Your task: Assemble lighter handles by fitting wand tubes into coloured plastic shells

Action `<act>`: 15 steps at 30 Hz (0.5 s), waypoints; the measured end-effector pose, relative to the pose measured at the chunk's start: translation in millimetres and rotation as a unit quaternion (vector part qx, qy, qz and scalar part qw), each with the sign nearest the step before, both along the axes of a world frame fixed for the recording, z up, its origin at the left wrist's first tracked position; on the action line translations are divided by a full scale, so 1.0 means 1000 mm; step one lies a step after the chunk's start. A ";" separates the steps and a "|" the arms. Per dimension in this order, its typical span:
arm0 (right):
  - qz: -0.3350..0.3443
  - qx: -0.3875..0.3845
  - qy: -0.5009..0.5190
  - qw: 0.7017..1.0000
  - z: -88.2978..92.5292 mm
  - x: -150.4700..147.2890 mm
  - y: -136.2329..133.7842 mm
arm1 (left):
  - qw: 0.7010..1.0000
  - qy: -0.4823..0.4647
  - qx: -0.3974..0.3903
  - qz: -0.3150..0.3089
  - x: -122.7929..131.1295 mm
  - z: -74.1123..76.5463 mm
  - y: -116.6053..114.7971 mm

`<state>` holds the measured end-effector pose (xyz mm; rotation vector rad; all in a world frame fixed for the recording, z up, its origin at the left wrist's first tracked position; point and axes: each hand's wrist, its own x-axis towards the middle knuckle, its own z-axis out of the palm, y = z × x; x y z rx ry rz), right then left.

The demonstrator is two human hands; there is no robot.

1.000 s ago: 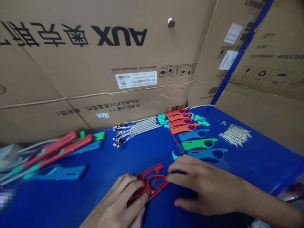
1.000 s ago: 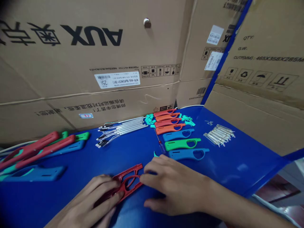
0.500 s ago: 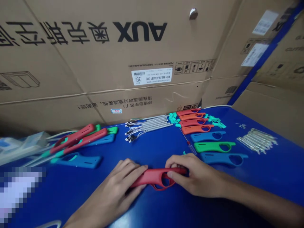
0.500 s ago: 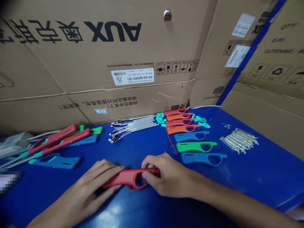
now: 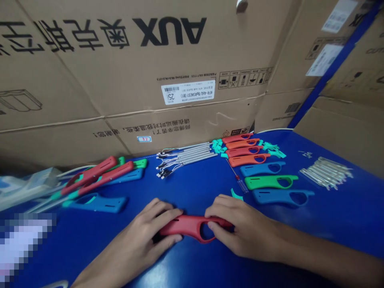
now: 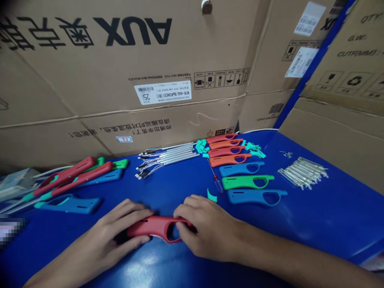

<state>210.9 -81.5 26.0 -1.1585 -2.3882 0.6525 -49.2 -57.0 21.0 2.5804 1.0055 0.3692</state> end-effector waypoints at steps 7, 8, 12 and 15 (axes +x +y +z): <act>0.054 -0.067 -0.058 0.995 0.012 0.009 0.002 | 1.000 0.000 -0.012 0.011 0.000 0.002 0.000; 0.058 -0.068 -0.067 0.994 0.011 0.011 0.002 | 1.000 0.003 -0.016 0.012 0.000 0.002 0.000; 0.057 -0.067 -0.082 0.993 0.009 0.014 0.004 | 0.999 0.011 -0.031 0.014 0.001 0.006 -0.001; 0.055 -0.083 -0.064 0.993 0.009 0.016 0.007 | 0.999 0.009 -0.046 0.015 0.002 0.010 -0.002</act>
